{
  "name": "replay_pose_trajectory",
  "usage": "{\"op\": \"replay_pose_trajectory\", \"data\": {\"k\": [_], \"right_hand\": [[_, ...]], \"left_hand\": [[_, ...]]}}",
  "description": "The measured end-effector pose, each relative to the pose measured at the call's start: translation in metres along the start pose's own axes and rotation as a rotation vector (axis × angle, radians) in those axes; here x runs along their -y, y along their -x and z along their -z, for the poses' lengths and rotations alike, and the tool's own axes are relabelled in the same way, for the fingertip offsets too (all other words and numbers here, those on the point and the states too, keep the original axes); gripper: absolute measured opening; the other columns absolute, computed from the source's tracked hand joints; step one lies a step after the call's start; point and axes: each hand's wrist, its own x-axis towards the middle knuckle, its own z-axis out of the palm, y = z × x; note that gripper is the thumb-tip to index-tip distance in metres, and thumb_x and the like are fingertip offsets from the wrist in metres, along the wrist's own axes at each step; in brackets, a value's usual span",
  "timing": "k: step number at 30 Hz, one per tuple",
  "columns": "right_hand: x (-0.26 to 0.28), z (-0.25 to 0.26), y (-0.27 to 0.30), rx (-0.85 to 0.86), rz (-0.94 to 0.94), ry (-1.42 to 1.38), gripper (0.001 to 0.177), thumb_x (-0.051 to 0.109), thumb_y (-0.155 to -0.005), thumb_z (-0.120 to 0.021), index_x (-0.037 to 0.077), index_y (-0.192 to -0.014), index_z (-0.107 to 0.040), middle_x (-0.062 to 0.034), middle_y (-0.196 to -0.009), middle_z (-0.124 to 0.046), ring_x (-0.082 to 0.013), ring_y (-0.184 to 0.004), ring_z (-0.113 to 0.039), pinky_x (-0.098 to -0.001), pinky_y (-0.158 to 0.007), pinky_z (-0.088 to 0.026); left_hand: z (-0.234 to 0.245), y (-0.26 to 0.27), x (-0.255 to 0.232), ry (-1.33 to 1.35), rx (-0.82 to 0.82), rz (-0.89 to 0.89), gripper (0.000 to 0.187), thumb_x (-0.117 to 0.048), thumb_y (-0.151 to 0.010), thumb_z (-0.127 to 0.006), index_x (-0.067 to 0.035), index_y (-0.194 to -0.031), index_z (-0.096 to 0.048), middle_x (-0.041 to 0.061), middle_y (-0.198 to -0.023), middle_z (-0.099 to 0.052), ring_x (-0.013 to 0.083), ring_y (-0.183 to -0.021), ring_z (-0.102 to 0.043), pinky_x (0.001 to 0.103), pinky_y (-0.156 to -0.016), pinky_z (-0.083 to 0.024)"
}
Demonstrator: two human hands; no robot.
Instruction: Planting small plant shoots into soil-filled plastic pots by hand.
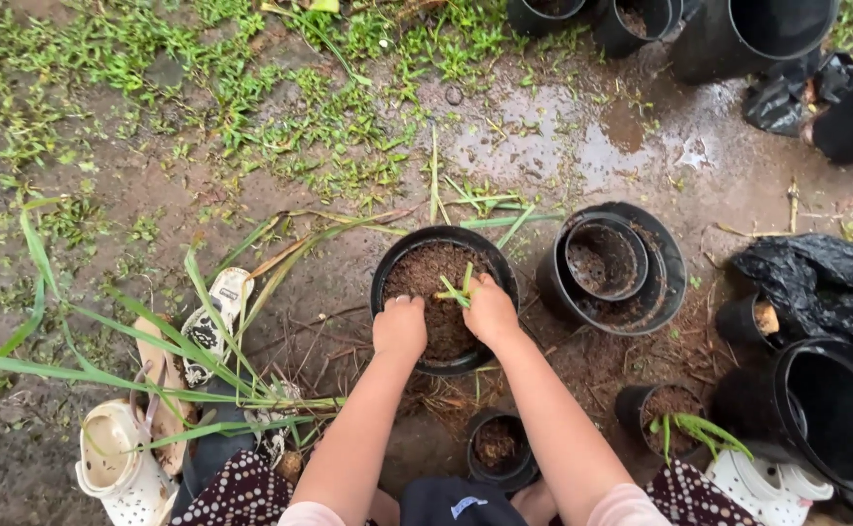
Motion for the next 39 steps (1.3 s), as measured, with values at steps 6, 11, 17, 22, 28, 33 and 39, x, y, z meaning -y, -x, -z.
{"op": "replay_pose_trajectory", "data": {"k": [6, 11, 17, 22, 28, 33, 39], "right_hand": [[-0.011, -0.026, -0.046, -0.096, 0.084, -0.007, 0.026, 0.02, -0.083, -0.069, 0.019, -0.109, -0.075, -0.0131, -0.099, -0.067, -0.0391, -0.096, -0.072, -0.0452, -0.084, -0.06], [-0.003, -0.016, -0.042, 0.047, -0.253, -0.699, 0.013, 0.016, -0.087, -0.063, 0.016, -0.098, -0.07, -0.0084, -0.092, -0.064, -0.0246, -0.085, -0.06, -0.0341, -0.073, -0.046], [0.003, -0.01, -0.056, -0.032, 0.14, 0.019, 0.024, 0.023, -0.087, -0.065, 0.022, -0.108, -0.076, -0.0122, -0.11, -0.067, -0.0384, -0.108, -0.067, -0.0433, -0.093, -0.057], [-0.01, -0.037, -0.045, -0.13, 0.216, 0.028, 0.023, 0.023, -0.081, -0.071, 0.021, -0.103, -0.077, -0.0114, -0.102, -0.064, -0.0371, -0.101, -0.065, -0.0427, -0.091, -0.055], [-0.023, -0.048, -0.011, -0.218, 0.162, 0.03, 0.023, 0.031, -0.084, -0.068, 0.027, -0.105, -0.075, -0.0042, -0.09, -0.062, -0.0291, -0.097, -0.066, -0.037, -0.09, -0.054], [-0.025, -0.065, -0.003, -0.099, -0.179, -0.245, 0.024, 0.032, -0.086, -0.064, 0.008, -0.092, -0.066, -0.016, -0.093, -0.063, -0.038, -0.097, -0.065, -0.0415, -0.086, -0.052], [0.066, 0.021, 0.035, 0.007, -0.511, -0.782, 0.065, 0.036, -0.099, -0.054, -0.004, -0.149, -0.049, -0.0252, -0.147, -0.056, -0.0365, -0.142, -0.047, -0.0473, -0.122, -0.029]], "left_hand": [[0.032, -0.02, 0.006, 0.295, -0.006, -0.091, 0.037, 0.007, -0.095, -0.056, -0.006, -0.128, -0.067, 0.02, -0.128, -0.061, 0.037, -0.112, -0.067, 0.045, -0.086, -0.062], [-0.004, -0.038, 0.024, 0.277, 0.017, -0.088, 0.033, -0.001, -0.092, -0.06, -0.013, -0.119, -0.072, 0.016, -0.121, -0.062, 0.0372, -0.106, -0.07, 0.046, -0.086, -0.063], [0.025, -0.036, 0.017, 0.269, 0.02, -0.096, 0.041, -0.004, -0.094, -0.062, -0.017, -0.132, -0.064, 0.014, -0.136, -0.051, 0.0356, -0.122, -0.059, 0.045, -0.09, -0.063], [0.007, -0.036, 0.019, 0.265, 0.02, -0.139, 0.036, 0.003, -0.094, -0.059, -0.011, -0.127, -0.063, 0.019, -0.128, -0.053, 0.0392, -0.115, -0.062, 0.046, -0.084, -0.065], [0.022, -0.027, 0.01, 0.281, 0.084, -0.018, 0.026, -0.01, -0.095, -0.066, -0.01, -0.121, -0.062, 0.019, -0.129, -0.052, 0.0347, -0.118, -0.062, 0.041, -0.082, -0.065], [-0.006, -0.033, 0.012, 0.236, 0.045, 0.018, 0.025, -0.013, -0.093, -0.07, -0.009, -0.116, -0.061, 0.018, -0.122, -0.056, 0.0355, -0.106, -0.069, 0.045, -0.083, -0.065], [-0.012, -0.034, 0.009, 0.212, 0.005, 0.025, 0.022, -0.004, -0.096, -0.063, -0.006, -0.118, -0.059, 0.021, -0.123, -0.056, 0.0327, -0.1, -0.071, 0.043, -0.079, -0.065]]}}
